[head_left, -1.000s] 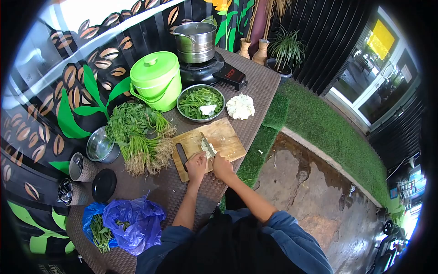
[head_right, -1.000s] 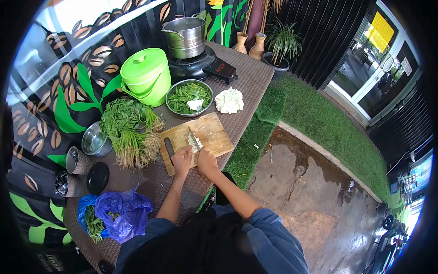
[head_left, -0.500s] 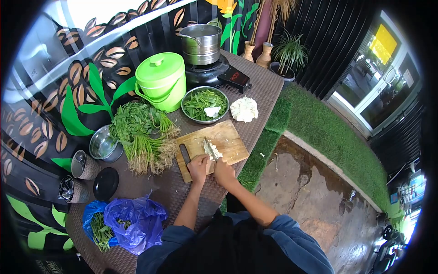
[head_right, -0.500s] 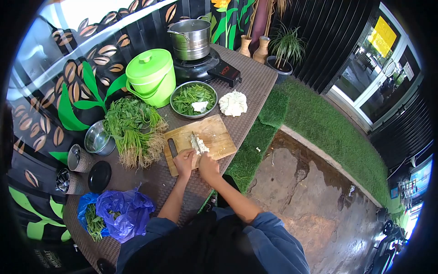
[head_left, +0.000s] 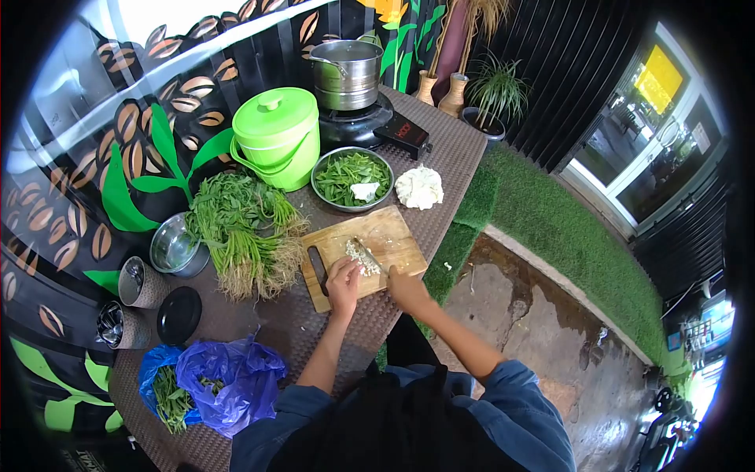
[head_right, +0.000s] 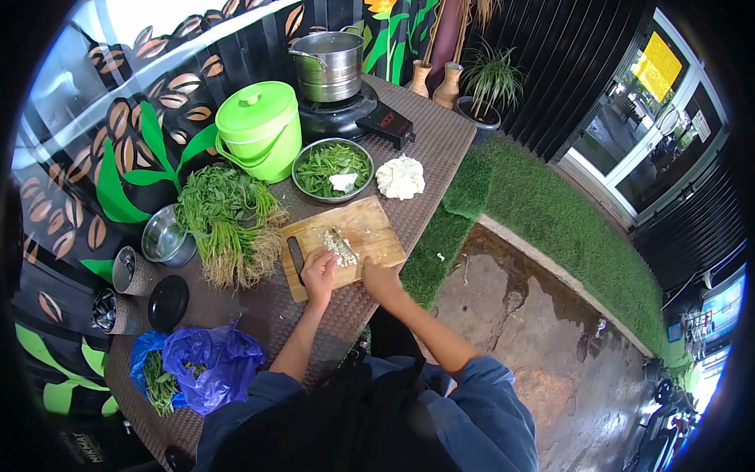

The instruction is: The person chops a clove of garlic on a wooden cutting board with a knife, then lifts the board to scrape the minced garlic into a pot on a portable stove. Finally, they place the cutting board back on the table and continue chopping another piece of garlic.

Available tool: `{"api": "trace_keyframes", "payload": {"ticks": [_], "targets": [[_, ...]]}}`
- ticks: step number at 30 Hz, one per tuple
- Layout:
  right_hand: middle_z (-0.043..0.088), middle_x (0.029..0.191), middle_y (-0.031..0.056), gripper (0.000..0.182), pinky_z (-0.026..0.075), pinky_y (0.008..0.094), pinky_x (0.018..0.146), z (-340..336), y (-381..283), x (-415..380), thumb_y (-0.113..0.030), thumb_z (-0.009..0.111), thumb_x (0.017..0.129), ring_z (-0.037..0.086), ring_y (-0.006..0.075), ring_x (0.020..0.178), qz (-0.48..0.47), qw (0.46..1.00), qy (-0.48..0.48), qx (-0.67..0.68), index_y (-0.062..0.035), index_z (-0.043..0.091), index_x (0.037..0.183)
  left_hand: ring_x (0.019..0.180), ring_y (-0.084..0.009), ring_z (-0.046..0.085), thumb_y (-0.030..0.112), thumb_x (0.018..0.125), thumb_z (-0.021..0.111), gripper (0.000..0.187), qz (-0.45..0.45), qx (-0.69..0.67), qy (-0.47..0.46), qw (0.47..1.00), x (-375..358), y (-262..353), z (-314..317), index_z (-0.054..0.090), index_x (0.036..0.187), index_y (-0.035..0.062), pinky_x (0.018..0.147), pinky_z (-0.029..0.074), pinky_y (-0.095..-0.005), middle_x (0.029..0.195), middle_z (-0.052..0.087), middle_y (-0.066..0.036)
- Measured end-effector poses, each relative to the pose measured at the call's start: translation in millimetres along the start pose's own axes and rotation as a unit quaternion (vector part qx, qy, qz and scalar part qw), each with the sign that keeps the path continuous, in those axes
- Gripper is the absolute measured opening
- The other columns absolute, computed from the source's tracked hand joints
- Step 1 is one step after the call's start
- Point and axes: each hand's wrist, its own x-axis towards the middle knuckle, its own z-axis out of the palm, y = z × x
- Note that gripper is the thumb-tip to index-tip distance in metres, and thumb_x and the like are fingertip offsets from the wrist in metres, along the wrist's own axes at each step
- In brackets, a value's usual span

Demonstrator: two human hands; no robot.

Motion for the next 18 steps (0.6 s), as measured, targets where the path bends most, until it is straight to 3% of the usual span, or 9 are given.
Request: {"api": "trace_keyframes", "payload": {"ticks": [2,7,9,13,15,17,18], "targets": [[0.063,0.076,0.0291,0.030,0.051,0.0540,0.066,21,-6,-9,-0.027,0.045,0.094,0.064,0.0465,0.075,0.026,0.997,0.066,0.026,0.0027,0.045,0.102,0.088,-0.0215,0.062,-0.002,0.084,0.063,0.019,0.024,0.023,0.020,0.999,2,7,-2,0.069,0.102,-0.0002,0.068,0.054,-0.0305,0.106,0.062,-0.013],[0.064,0.079,0.0289,0.031,0.051,0.0546,0.069,9,-4,19,-0.027,0.044,0.096,0.064,0.0460,0.078,0.025,0.998,0.027,0.042,0.0032,0.045,0.103,0.083,-0.0226,0.065,-0.007,0.086,0.059,0.017,0.056,0.097,0.013,0.994,2,9,-10,0.068,0.100,-0.0023,0.072,0.051,-0.0318,0.099,0.062,-0.015],[0.064,0.080,0.0289,0.031,0.050,0.0552,0.071,0,-2,20,-0.028,0.043,0.096,0.064,0.0459,0.079,0.001,1.000,0.016,0.026,0.0028,0.045,0.103,0.079,-0.0247,0.064,-0.006,0.084,0.060,0.018,-0.024,0.002,-0.012,1.000,1,4,-5,0.068,0.099,-0.0003,0.072,0.051,-0.0328,0.095,0.064,-0.015],[0.064,0.081,0.0291,0.032,0.050,0.0548,0.071,14,-17,-2,-0.028,0.042,0.097,0.064,0.0461,0.079,0.046,0.999,0.020,0.020,0.0025,0.045,0.104,0.078,-0.0263,0.063,-0.005,0.080,0.064,0.018,-0.030,-0.023,-0.002,0.999,-1,-8,0,0.069,0.096,0.0002,0.071,0.050,-0.0343,0.086,0.066,-0.013],[0.065,0.085,0.0281,0.031,0.053,0.0505,0.071,25,-24,1,-0.027,0.046,0.095,0.066,0.0433,0.081,0.087,0.996,0.029,-0.001,0.0025,0.044,0.105,0.082,-0.0209,0.067,-0.004,0.080,0.066,0.016,0.024,0.065,-0.034,0.997,2,-5,-2,0.070,0.096,-0.0013,0.069,0.051,-0.0297,0.087,0.067,-0.012],[0.065,0.088,0.0293,0.033,0.052,0.0512,0.073,24,-18,12,-0.029,0.045,0.095,0.065,0.0438,0.085,0.103,0.994,0.019,0.036,0.0020,0.046,0.105,0.079,-0.0234,0.065,-0.002,0.079,0.068,0.017,0.033,0.064,-0.025,0.997,3,0,-2,0.070,0.095,0.0004,0.069,0.050,-0.0319,0.085,0.067,-0.012],[0.064,0.087,0.0293,0.032,0.051,0.0522,0.072,20,-10,19,-0.030,0.044,0.096,0.064,0.0446,0.084,0.067,0.997,0.019,0.043,0.0015,0.046,0.105,0.077,-0.0260,0.063,-0.001,0.077,0.070,0.018,0.043,0.065,-0.020,0.997,2,3,-4,0.071,0.094,0.0022,0.068,0.049,-0.0341,0.084,0.067,-0.012]]}}
